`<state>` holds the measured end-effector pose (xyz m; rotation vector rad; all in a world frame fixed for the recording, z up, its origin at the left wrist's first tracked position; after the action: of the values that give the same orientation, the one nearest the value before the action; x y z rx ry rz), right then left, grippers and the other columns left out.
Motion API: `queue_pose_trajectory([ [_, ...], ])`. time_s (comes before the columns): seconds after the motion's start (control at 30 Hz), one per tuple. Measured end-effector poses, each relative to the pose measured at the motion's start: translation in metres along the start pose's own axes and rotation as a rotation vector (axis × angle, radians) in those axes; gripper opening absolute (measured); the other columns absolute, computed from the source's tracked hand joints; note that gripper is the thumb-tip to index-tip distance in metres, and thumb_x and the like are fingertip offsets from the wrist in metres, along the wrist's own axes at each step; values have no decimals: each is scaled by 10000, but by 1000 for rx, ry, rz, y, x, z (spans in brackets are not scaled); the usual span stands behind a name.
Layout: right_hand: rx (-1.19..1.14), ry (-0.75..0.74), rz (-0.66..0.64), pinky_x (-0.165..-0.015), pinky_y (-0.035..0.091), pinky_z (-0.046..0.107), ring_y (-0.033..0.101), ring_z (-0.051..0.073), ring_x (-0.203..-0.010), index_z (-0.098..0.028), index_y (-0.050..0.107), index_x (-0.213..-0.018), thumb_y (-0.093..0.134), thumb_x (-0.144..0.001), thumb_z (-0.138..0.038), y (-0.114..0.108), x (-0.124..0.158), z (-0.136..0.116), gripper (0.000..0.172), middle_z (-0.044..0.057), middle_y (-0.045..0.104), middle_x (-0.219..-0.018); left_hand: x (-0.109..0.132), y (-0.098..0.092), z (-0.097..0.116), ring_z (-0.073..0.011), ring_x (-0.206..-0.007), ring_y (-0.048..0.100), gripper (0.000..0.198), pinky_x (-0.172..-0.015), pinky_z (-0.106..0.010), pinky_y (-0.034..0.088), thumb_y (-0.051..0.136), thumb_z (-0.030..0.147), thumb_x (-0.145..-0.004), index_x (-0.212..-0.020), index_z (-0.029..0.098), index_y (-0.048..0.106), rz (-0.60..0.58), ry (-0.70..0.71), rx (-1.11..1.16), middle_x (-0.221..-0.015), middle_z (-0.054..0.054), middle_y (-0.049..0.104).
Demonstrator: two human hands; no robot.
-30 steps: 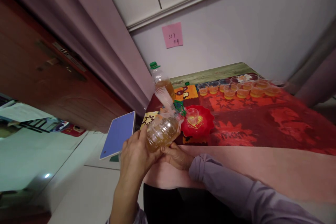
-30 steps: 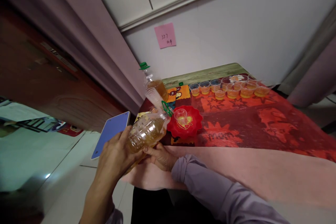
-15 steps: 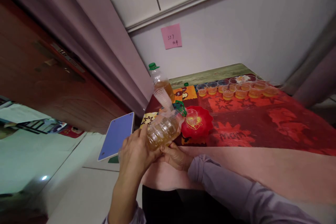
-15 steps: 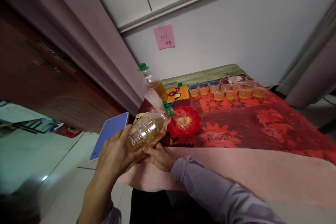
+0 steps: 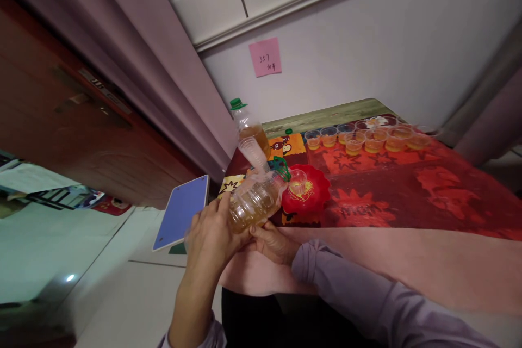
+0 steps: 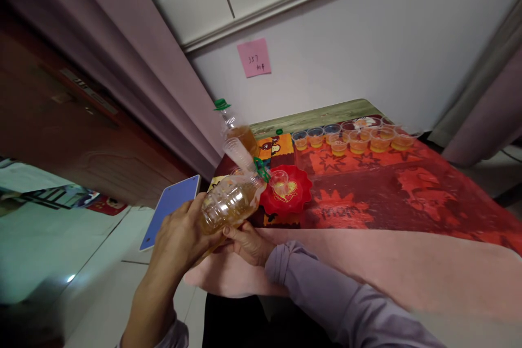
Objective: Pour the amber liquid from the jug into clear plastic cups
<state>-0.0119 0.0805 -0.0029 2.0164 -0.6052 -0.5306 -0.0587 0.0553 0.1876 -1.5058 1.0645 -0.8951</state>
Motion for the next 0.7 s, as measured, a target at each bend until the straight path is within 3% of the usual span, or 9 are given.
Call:
queue_pose_trajectory([
  [0.7,-50,-29,1,-1016,641,507,796,251,-1077,-245,681,-1261,991,-798,-516,1,-2,-5,619,73,814,-1248,-6,-8,10,-403,-1281,704,830,-1088,-493,515,820,468,-883,-1582,136,521,10,30,-49,-1405,-206,715],
])
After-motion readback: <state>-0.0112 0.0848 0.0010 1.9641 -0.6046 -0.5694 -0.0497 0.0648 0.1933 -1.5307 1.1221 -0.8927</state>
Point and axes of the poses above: each hand's wrist, its own x-axis away from the middle knuckle, its own y-axis out of the palm, z = x × y, the point moved 6 cm from there along -x, towards the middle knuckle
